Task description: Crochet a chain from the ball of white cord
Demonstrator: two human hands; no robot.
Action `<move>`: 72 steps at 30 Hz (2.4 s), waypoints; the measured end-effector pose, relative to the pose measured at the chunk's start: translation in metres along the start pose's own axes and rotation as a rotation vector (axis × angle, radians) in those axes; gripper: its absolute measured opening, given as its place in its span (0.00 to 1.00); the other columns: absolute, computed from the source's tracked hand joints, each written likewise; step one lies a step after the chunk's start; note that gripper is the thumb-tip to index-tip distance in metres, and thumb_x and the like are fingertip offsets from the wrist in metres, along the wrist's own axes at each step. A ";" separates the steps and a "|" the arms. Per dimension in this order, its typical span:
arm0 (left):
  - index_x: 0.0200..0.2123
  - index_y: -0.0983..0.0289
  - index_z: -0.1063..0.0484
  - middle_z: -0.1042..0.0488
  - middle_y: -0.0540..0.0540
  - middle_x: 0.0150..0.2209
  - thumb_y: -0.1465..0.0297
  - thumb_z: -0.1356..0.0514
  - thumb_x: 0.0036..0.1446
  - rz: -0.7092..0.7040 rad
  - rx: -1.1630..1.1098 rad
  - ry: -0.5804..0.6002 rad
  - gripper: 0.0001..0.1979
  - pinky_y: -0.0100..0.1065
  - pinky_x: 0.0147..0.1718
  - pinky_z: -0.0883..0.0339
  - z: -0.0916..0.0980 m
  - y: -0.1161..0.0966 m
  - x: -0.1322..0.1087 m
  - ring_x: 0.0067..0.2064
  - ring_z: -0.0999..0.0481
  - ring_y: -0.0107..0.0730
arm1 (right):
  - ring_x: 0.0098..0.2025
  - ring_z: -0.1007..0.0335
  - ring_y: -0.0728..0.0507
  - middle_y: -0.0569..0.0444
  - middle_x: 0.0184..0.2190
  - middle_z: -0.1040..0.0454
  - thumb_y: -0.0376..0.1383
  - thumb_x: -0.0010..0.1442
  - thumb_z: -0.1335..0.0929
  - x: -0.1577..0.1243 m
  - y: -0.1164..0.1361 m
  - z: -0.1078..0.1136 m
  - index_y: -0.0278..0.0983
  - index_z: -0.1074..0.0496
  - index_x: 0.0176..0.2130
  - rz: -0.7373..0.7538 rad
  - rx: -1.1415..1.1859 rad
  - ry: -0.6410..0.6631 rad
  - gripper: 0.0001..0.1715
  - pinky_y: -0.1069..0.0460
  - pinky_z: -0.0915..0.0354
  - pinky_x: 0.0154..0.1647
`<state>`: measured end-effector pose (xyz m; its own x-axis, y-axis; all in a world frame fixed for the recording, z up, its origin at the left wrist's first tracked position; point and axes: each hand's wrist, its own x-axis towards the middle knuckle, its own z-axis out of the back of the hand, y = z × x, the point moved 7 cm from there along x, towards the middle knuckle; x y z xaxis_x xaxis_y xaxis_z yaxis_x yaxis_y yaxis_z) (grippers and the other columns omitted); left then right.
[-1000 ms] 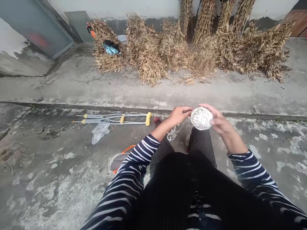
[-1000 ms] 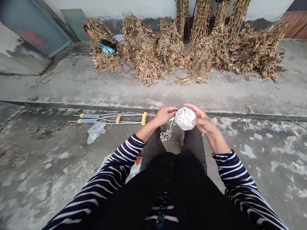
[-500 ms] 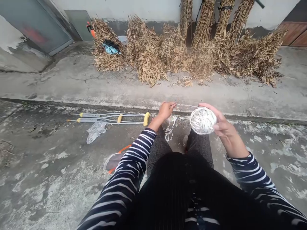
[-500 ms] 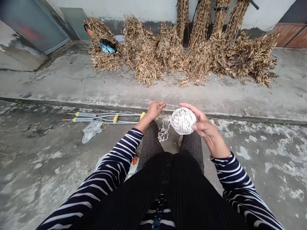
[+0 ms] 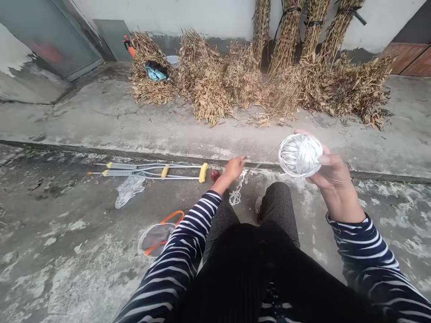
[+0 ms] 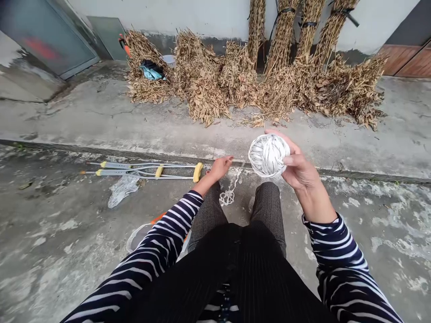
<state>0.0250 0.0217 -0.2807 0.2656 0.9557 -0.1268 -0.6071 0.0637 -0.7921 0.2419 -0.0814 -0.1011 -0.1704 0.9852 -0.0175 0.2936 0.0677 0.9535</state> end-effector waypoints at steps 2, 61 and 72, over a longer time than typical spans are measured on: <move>0.64 0.65 0.26 0.21 0.63 0.58 0.72 0.43 0.69 -0.118 -0.253 -0.016 0.22 0.36 0.46 0.25 0.003 -0.032 -0.002 0.51 0.19 0.40 | 0.60 0.27 0.31 0.46 0.61 0.26 0.42 0.42 0.24 0.005 -0.020 0.005 0.41 0.29 0.62 -0.081 0.007 0.015 0.47 0.39 0.24 0.56; 0.27 0.69 0.24 0.22 0.51 0.24 0.79 0.42 0.57 -0.067 -0.494 0.321 0.08 0.23 0.24 0.33 0.012 -0.091 -0.051 0.23 0.27 0.21 | 0.52 0.33 0.39 0.49 0.48 0.31 0.50 0.40 0.21 0.068 -0.101 0.045 0.38 0.37 0.50 0.284 -0.609 -0.391 0.44 0.41 0.33 0.59; 0.30 0.68 0.24 0.19 0.57 0.32 0.73 0.39 0.58 0.177 -0.815 0.298 0.07 0.27 0.29 0.25 -0.053 -0.028 -0.063 0.32 0.19 0.28 | 0.52 0.33 0.40 0.50 0.50 0.31 0.49 0.40 0.21 0.069 -0.042 0.036 0.41 0.38 0.49 0.477 -0.501 -0.463 0.43 0.41 0.33 0.60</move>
<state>0.0645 -0.0555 -0.2823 0.4715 0.8103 -0.3480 0.0341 -0.4110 -0.9110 0.2521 -0.0107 -0.1535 0.3026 0.8631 0.4043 -0.2354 -0.3433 0.9092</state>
